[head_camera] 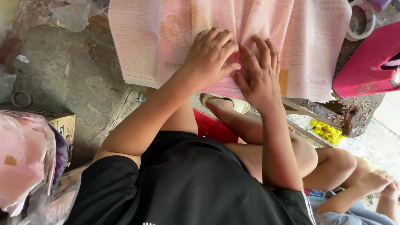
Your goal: Folding and smoothing decorative pink paper for flower arrangements.
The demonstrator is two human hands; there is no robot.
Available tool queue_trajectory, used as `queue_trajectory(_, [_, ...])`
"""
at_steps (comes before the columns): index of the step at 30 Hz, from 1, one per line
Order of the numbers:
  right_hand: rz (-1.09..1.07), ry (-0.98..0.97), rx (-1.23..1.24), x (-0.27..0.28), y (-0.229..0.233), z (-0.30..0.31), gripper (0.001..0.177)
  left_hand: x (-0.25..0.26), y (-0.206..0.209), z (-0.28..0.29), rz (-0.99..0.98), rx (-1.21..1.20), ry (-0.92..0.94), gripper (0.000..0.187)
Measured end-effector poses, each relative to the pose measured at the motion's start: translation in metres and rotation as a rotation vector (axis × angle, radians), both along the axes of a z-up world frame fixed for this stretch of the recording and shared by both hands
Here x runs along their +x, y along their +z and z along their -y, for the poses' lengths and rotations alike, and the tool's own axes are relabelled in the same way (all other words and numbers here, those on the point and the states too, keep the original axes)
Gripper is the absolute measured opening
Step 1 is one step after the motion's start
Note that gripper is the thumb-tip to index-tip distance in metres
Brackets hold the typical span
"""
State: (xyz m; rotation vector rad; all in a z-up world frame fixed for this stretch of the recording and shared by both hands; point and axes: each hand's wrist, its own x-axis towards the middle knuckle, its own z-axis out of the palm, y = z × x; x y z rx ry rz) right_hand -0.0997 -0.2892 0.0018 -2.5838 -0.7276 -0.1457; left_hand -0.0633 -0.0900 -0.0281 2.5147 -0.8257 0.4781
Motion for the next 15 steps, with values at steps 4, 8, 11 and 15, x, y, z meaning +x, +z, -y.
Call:
queue_trajectory(4, [-0.129, 0.035, 0.124, 0.007, 0.02, 0.0, 0.048, 0.0, 0.004, -0.002, 0.041, -0.031, -0.016, 0.035])
queue_trajectory(8, [0.098, 0.063, 0.094, 0.023, 0.014, -0.005, 0.037, -0.003, 0.002, -0.004, -0.015, -0.001, -0.051, 0.038])
queue_trajectory(11, [0.089, 0.065, 0.0, 0.033, -0.01, -0.002, 0.049, 0.002, 0.0, -0.005, -0.003, -0.001, -0.063, 0.037])
queue_trajectory(15, [0.033, -0.023, -0.067, 0.032, -0.022, 0.006, 0.065, 0.004, -0.008, -0.01, -0.088, 0.071, -0.096, 0.046])
